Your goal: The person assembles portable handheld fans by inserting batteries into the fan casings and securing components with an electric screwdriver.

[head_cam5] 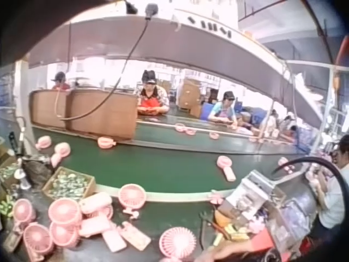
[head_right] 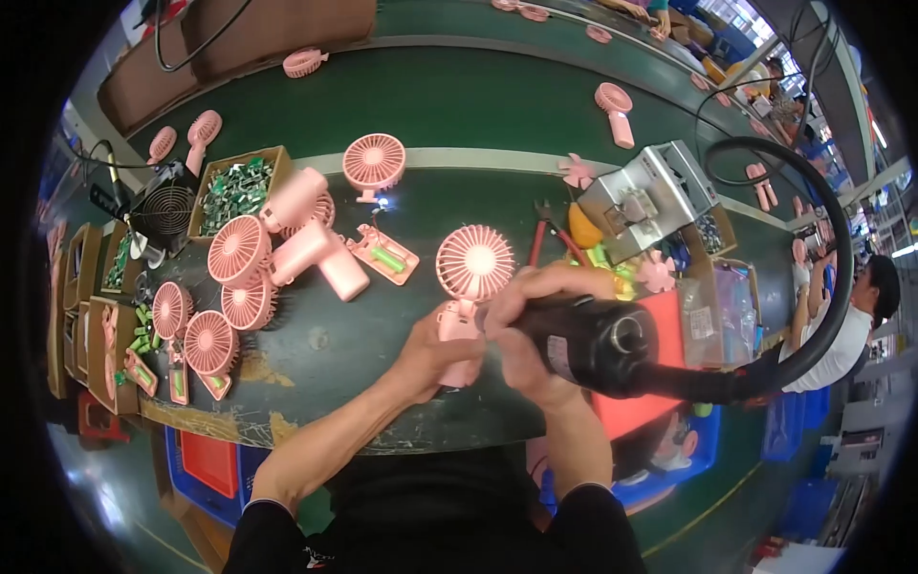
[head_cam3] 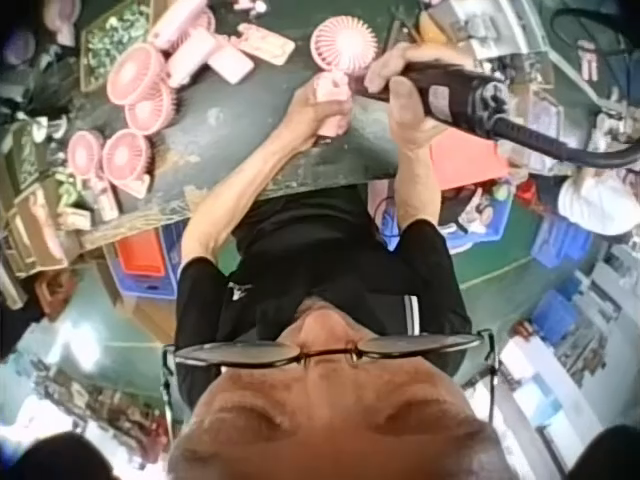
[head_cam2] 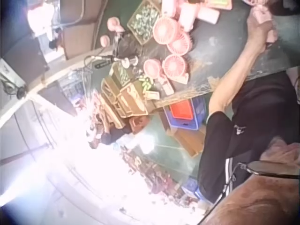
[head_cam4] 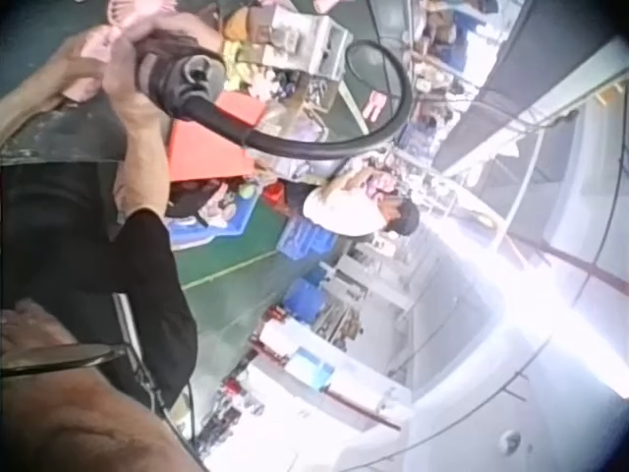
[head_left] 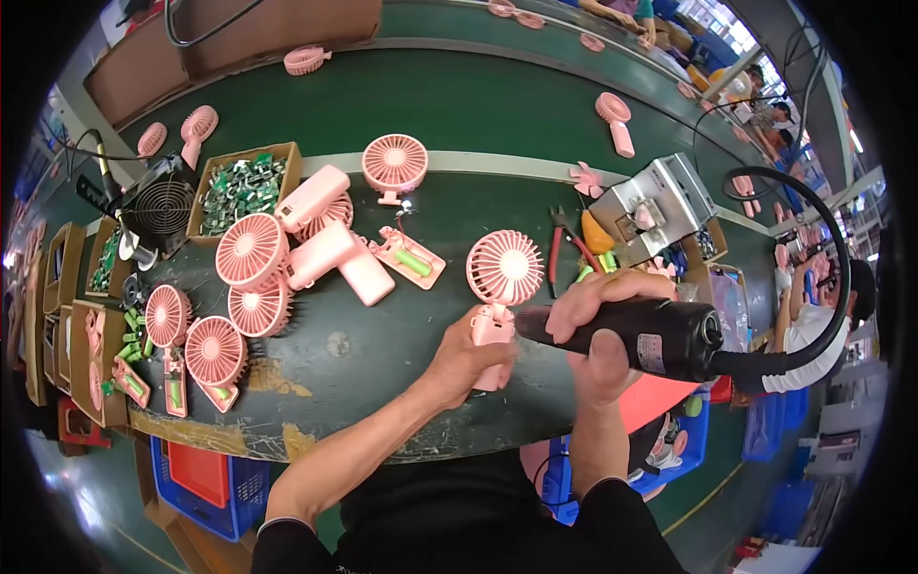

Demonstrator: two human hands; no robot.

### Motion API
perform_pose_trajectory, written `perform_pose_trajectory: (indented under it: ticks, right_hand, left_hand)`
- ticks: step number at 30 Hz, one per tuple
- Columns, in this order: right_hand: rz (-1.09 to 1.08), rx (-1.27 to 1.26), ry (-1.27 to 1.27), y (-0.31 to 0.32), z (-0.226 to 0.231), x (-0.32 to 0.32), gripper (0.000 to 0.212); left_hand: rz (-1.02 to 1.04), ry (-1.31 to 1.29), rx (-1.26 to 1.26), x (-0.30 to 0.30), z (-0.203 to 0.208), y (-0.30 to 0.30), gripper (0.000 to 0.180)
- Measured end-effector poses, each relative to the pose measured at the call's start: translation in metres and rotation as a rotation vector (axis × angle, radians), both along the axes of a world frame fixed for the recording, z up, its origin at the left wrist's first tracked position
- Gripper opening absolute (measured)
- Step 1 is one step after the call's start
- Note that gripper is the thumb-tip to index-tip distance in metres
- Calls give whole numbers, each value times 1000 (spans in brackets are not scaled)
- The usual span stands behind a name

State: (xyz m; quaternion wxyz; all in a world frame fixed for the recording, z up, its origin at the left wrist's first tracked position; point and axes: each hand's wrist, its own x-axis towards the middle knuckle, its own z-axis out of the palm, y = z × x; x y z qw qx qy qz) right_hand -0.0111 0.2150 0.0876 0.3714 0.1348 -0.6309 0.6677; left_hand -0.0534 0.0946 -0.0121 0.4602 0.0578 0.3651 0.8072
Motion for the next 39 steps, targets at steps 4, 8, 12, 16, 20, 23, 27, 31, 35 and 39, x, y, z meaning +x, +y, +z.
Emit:
perform_pose_trajectory:
  ticks: [4, 8, 12, 16, 20, 23, 27, 31, 35, 39]
  right_hand:
    - [-15, -2, -1, 1, 4, 6, 45]
    - [-62, 26, -18, 14, 12, 10, 47]
    - [-52, -126, 44, 4, 17, 9, 49]
    - [-18, 9, -2, 9, 14, 1, 48]
    - [-5, -44, -17, 4, 1, -9, 46]
    - [34, -74, -53, 0, -4, -8, 53]
    - [65, -64, 1, -7, 0, -4, 51]
    - [34, -9, 1, -18, 5, -2, 50]
    - [-106, -100, -84, 9, 19, 2, 43]
    - [-236, -21, -498, 62, 37, 11, 27]
  left_hand:
    - [-15, 50, -3, 2, -3, 3, 34]
    - [-30, 75, -35, 3, -1, 4, 35]
    - [-69, 111, -61, 3, -2, 4, 35]
    - [-61, 121, -30, 2, 1, 5, 39]
    - [-40, 111, -83, 1, 2, 1, 40]
    - [34, 55, -89, 6, -1, 2, 43]
    - [9, 138, -95, 8, 1, 5, 44]
    - [-94, 263, -131, 4, -1, 1, 45]
    - [-114, 268, -175, 5, 0, 3, 45]
    - [-42, 406, -296, 1, -3, -4, 38]
